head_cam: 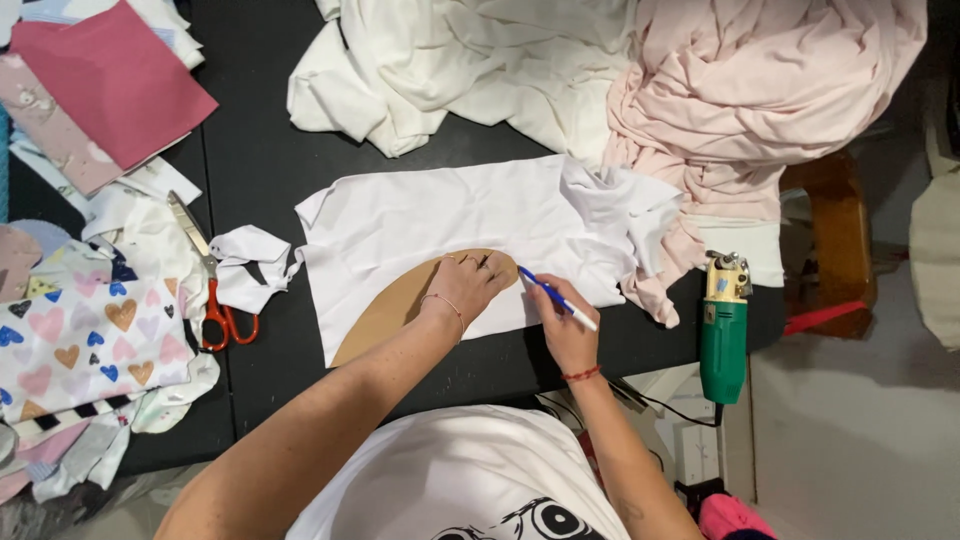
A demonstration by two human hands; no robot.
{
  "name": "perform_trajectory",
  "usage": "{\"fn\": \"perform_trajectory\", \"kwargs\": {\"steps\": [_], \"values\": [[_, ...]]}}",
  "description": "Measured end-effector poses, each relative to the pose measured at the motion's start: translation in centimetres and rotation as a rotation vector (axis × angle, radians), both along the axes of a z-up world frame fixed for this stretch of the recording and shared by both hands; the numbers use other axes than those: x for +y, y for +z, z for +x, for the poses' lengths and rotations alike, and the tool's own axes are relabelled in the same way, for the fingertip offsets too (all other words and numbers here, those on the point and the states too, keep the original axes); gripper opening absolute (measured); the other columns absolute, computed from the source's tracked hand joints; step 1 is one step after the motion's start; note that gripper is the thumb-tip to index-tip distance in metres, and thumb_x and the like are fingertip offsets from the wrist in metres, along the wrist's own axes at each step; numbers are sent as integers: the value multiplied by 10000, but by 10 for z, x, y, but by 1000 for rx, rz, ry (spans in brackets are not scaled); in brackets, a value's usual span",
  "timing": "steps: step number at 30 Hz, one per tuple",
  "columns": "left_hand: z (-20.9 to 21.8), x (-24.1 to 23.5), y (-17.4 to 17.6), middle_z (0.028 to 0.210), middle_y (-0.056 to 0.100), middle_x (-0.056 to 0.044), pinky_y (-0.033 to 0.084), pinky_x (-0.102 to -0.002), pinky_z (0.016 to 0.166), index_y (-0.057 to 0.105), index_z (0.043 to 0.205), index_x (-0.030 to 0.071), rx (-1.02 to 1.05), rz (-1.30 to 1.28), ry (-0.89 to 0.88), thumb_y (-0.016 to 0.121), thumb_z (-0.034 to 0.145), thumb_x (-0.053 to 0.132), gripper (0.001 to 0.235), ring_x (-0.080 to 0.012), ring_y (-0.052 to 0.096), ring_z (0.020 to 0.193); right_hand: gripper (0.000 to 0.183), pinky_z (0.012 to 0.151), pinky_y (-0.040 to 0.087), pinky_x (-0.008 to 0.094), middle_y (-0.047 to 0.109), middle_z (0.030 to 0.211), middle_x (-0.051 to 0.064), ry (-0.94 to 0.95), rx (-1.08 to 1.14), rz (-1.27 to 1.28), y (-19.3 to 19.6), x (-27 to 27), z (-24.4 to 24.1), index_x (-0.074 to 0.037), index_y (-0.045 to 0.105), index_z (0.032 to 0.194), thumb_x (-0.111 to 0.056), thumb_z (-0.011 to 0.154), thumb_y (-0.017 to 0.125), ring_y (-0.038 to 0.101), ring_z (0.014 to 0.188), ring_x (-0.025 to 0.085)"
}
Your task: The person lays a white t-shirt on a table, places a cardboard pattern on it, and traces the outline with a pen. They then use a green electric fabric cutter to cut the shirt along the traced line. Finally, they sort through a pile of patterned fabric scraps.
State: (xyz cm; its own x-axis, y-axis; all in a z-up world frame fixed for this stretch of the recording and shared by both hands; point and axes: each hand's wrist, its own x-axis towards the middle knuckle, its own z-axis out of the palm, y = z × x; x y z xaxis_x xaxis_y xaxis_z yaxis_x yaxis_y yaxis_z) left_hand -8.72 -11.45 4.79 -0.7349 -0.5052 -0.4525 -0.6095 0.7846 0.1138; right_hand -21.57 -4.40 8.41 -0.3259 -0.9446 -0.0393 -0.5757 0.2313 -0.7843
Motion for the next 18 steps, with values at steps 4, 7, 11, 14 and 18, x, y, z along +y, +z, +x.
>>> {"fn": "perform_trajectory", "kwargs": {"steps": [4,7,11,14,18], "values": [[-3,-4,5,1372,222,-37,357,-507,787,233,1321,263,-34,25,-36,287,889,64,479,-264,328,1146,103,659,511,289,666,813,64,104,210,-190,-3,16,5,-86,657,880,-69,785,621,645,748,197],[-4,-6,-3,1363,249,-40,359,-498,801,271,1308,251,-28,17,-49,296,896,77,448,-255,334,1142,125,649,517,283,663,801,46,168,244,-169,3,19,15,-94,660,886,-76,766,630,642,739,199],[-1,-9,4,1352,252,-40,361,-494,801,256,1310,273,-18,10,-66,297,896,77,460,-254,324,1140,138,677,510,280,665,842,32,225,238,-179,-1,25,27,-115,659,885,-77,755,632,638,785,199],[-2,-10,-8,1352,251,-42,363,-494,790,276,1297,291,7,5,-64,299,901,103,439,-255,328,1125,187,692,509,307,655,868,48,374,254,-146,-3,27,38,-108,637,891,-25,724,622,633,815,221],[-4,-9,-16,1356,230,-48,366,-481,806,257,1308,273,-11,-4,-67,316,900,84,454,-248,321,1132,168,707,506,282,659,860,28,464,264,-184,3,30,57,-123,646,892,-62,738,621,631,825,196]]}}
